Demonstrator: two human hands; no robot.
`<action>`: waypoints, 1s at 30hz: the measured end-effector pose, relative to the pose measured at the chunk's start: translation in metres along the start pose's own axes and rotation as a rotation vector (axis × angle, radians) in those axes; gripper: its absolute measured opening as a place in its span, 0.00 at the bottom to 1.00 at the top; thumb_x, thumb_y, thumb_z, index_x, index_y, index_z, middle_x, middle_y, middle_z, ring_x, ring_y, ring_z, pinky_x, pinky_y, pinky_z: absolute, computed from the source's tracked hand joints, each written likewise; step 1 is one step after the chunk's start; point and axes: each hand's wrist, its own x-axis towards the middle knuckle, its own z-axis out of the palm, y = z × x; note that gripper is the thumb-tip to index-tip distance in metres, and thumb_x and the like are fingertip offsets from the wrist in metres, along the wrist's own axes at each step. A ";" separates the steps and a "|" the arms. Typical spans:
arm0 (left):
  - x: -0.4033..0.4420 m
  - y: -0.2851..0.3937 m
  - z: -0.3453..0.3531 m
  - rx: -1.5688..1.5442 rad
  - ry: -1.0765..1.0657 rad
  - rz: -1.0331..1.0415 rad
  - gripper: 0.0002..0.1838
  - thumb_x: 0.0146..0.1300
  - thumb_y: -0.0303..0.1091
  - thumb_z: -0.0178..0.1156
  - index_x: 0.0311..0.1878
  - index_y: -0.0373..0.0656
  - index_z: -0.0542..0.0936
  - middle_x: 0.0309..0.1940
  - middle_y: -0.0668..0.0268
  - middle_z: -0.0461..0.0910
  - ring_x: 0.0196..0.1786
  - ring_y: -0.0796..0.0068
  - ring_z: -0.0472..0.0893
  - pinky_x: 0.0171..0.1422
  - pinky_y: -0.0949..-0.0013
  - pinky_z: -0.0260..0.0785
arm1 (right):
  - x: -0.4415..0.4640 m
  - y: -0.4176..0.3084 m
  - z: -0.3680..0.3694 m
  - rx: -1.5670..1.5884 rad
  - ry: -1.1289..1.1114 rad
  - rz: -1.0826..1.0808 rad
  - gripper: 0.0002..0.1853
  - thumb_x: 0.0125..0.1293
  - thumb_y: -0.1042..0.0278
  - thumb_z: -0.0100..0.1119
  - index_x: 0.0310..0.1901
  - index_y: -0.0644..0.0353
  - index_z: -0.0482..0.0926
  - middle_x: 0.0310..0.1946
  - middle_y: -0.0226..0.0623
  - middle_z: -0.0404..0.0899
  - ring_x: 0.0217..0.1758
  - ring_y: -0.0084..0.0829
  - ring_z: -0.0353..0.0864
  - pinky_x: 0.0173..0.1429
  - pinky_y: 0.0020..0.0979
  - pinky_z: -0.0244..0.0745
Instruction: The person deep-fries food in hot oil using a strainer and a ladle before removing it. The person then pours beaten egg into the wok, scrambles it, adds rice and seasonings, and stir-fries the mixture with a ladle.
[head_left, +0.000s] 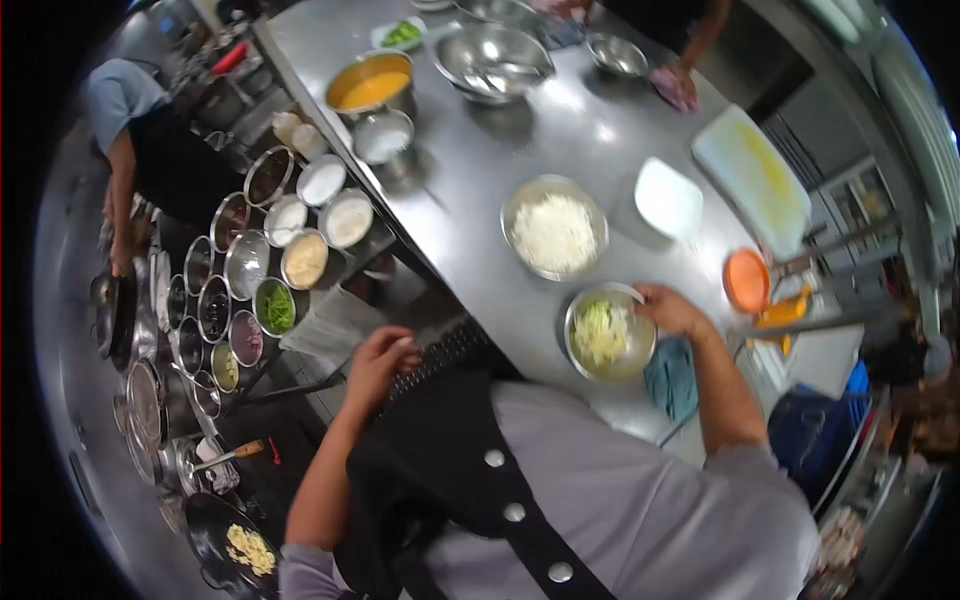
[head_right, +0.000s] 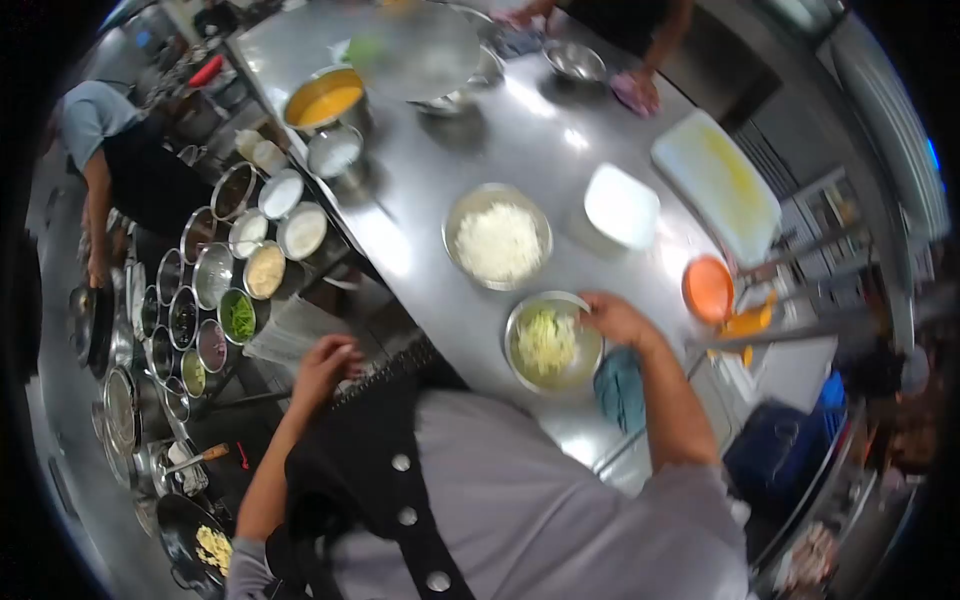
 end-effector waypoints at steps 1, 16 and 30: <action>0.022 0.017 0.024 0.028 -0.082 -0.011 0.15 0.75 0.37 0.60 0.59 0.40 0.77 0.40 0.63 0.84 0.37 0.73 0.83 0.44 0.69 0.78 | 0.006 0.001 0.002 -0.002 0.027 -0.060 0.10 0.72 0.70 0.60 0.52 0.60 0.83 0.37 0.22 0.82 0.38 0.18 0.76 0.46 0.27 0.75; 0.132 0.052 0.069 -0.077 0.032 -0.030 0.06 0.62 0.23 0.61 0.41 0.38 0.76 0.32 0.62 0.80 0.31 0.64 0.86 0.34 0.56 0.86 | 0.037 -0.021 0.034 0.112 0.200 -0.095 0.10 0.75 0.67 0.57 0.49 0.63 0.82 0.34 0.27 0.82 0.32 0.17 0.75 0.37 0.25 0.72; -0.199 -0.120 -0.152 -0.715 0.899 0.004 0.16 0.59 0.19 0.54 0.51 0.34 0.78 0.40 0.57 0.83 0.39 0.64 0.86 0.35 0.59 0.84 | 0.124 -0.173 0.322 0.406 -0.188 -0.201 0.13 0.77 0.66 0.57 0.56 0.63 0.76 0.34 0.37 0.82 0.29 0.27 0.82 0.30 0.26 0.77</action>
